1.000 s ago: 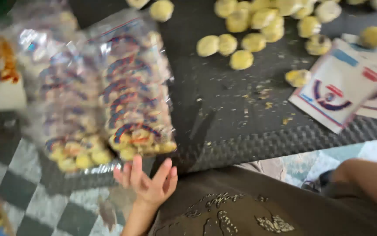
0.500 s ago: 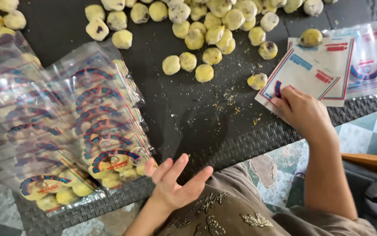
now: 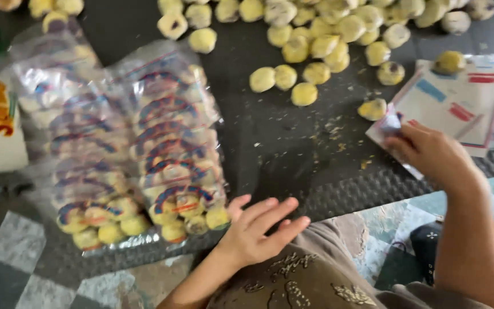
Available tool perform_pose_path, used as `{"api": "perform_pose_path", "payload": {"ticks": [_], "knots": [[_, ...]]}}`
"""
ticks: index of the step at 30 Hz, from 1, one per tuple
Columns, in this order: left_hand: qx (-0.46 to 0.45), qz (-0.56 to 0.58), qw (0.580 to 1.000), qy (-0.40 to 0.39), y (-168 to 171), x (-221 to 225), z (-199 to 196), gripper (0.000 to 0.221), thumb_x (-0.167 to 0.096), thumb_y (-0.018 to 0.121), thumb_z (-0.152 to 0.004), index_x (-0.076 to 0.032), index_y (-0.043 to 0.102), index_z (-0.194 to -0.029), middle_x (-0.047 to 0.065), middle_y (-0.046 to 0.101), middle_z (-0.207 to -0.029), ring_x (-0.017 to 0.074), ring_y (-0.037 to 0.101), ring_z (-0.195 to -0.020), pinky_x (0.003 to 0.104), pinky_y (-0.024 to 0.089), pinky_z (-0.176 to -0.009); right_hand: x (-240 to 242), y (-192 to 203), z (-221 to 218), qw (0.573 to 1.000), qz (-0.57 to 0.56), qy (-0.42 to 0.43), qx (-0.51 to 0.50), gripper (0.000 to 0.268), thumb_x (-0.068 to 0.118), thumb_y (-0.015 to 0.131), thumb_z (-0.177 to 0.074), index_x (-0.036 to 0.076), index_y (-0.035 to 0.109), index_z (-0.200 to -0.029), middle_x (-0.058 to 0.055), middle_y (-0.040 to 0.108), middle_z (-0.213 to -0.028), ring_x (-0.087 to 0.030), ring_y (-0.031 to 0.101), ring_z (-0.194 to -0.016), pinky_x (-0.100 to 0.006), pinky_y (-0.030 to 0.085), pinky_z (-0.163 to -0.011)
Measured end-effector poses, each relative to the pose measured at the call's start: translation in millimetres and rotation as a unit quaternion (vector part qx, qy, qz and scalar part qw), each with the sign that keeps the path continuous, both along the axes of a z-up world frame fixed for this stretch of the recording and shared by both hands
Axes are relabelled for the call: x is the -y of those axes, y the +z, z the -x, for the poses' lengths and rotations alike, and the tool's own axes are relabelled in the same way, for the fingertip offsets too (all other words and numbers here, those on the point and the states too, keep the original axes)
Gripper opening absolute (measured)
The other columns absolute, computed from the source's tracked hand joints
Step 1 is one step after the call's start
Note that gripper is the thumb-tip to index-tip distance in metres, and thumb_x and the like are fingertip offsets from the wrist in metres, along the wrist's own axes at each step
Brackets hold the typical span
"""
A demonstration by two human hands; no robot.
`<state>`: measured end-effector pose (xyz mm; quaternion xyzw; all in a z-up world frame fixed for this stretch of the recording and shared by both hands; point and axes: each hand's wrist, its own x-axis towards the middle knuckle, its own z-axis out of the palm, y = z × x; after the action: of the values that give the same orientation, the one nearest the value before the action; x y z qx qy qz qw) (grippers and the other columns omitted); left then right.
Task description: Packing small round baked goods into clear plastic bags from a large pile on a table.
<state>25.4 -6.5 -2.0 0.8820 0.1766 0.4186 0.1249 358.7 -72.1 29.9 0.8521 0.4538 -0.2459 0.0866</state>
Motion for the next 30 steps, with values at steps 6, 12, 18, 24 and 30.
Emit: {"api": "perform_pose_path", "payload": {"ticks": [6,12,18,24,30], "knots": [[0.015,0.019,0.998,-0.052,2,8,7,0.030,-0.007,0.063,-0.093,-0.026,0.064,-0.116,-0.004,0.057,-0.127,0.0129,0.058,-0.110,0.038,0.033,-0.099,18,-22,-23,0.996,-0.051,-0.033,-0.071,0.029,0.028,0.038,-0.100,0.003,0.050,-0.109,-0.023,0.064,-0.101,-0.038,0.062,-0.093,-0.044,0.041,-0.079],[0.041,0.087,0.994,-0.049,-7,11,11,0.036,-0.005,0.076,-0.086,-0.023,0.064,-0.115,0.000,0.063,-0.118,0.0189,0.067,-0.099,0.038,0.042,-0.095,31,-34,-46,0.992,-0.059,-0.037,-0.103,0.026,0.023,0.054,-0.097,0.002,0.064,-0.085,-0.011,0.066,-0.070,-0.020,0.057,-0.066,-0.032,0.042,-0.064],[0.062,0.147,0.986,-0.051,15,4,15,0.019,-0.012,0.055,-0.094,-0.018,0.066,-0.108,0.003,0.063,-0.113,0.0228,0.069,-0.096,0.039,0.048,-0.090,34,-15,-25,0.972,-0.172,-0.101,-0.122,0.024,0.019,0.056,-0.099,0.000,0.070,-0.098,-0.011,0.069,-0.077,-0.019,0.062,-0.069,-0.032,0.047,-0.063],[0.090,0.182,0.974,-0.104,22,-4,5,0.021,-0.010,0.045,-0.096,-0.010,0.064,-0.106,0.008,0.062,-0.111,0.0268,0.067,-0.098,0.038,0.051,-0.084,68,-22,-39,0.917,-0.373,-0.101,-0.104,0.022,0.008,0.048,-0.116,0.001,0.059,-0.098,-0.008,0.052,-0.073,-0.015,0.050,-0.067,-0.027,0.038,-0.058],[0.059,0.297,0.943,-0.135,48,-14,-25,0.031,-0.036,0.050,-0.095,-0.011,0.060,-0.112,0.006,0.059,-0.119,0.0256,0.059,-0.112,0.043,0.045,-0.100,42,6,46,0.781,-0.606,0.048,-0.147,0.036,0.002,0.039,-0.106,0.003,0.049,-0.072,-0.008,0.049,-0.069,-0.017,0.048,-0.063,-0.030,0.040,-0.066]]}}
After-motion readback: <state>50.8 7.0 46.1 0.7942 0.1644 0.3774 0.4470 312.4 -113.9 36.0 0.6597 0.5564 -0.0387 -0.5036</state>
